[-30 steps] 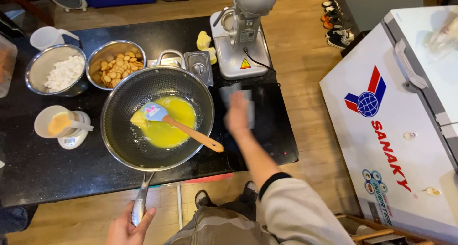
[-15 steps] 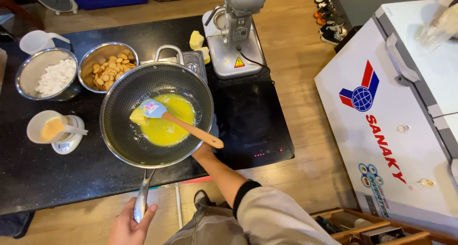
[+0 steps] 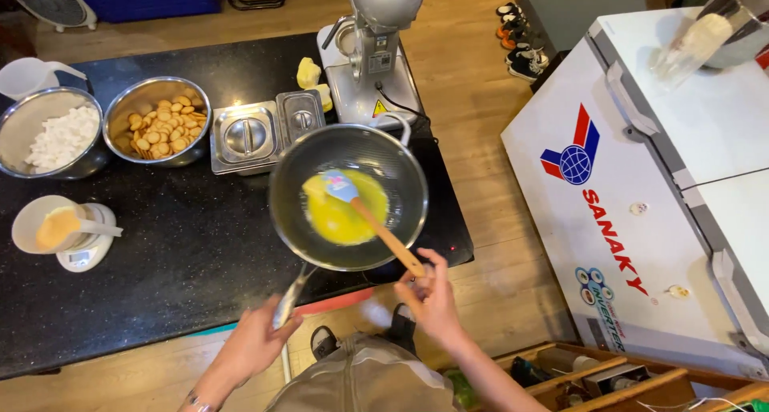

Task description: Melting butter in a pan on an induction stove and then adding and stirring marshmallows until they are fully melted.

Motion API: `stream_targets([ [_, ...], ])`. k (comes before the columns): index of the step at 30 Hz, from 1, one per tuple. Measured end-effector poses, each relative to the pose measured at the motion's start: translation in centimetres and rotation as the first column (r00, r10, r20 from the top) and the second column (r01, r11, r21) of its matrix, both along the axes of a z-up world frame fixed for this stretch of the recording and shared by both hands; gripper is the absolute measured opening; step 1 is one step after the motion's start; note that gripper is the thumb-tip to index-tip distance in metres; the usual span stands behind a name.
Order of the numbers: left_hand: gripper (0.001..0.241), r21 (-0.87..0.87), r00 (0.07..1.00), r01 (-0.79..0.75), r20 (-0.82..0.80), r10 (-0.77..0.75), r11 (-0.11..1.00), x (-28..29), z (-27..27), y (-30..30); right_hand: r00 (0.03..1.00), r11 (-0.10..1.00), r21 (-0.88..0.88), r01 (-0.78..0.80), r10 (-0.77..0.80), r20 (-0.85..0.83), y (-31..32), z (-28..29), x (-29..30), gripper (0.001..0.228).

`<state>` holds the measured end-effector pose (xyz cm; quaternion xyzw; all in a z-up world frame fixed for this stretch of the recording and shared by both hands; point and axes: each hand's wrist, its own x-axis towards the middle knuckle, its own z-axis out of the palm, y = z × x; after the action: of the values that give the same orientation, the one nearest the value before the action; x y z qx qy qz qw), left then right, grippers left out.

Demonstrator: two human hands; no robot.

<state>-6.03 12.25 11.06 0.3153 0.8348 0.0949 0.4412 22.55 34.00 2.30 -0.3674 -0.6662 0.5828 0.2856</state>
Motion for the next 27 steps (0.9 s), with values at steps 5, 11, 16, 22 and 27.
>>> stream_targets([
  [5, 0.043, 0.176, 0.994, 0.087, 0.052, -0.098, 0.980, 0.6, -4.8, 3.7, 0.983, 0.992, 0.001, 0.124, -0.123, -0.137, 2.2, -1.5, 1.6, 0.055],
  [11, 0.042, 0.222, 0.989, 0.060, 0.115, -0.088, 0.973, 1.0, -4.7, 7.4, 0.933, 0.939, 0.028, 0.343, -0.338, -0.122, 5.7, -2.1, 1.9, 0.023],
  [16, 0.032, 0.302, 0.997, 0.034, 0.051, -0.052, 0.953, -0.2, -4.3, 8.4, 0.829, 0.838, 0.046, 0.544, -0.529, -0.181, 12.2, -0.5, -0.1, 0.029],
  [22, 0.044, 0.364, 0.994, 0.090, 0.018, -0.104, 0.927, -3.3, -5.6, 9.8, 0.900, 0.884, 0.175, 0.433, -0.413, -0.139, 17.0, 1.8, -5.0, 0.018],
  [27, 0.060, 0.202, 0.973, 0.186, -0.170, -0.153, 0.961, -2.3, -3.1, 10.2, 0.994, 0.814, 0.578, 0.054, -0.098, 0.044, 14.9, 4.1, -3.6, 0.019],
])
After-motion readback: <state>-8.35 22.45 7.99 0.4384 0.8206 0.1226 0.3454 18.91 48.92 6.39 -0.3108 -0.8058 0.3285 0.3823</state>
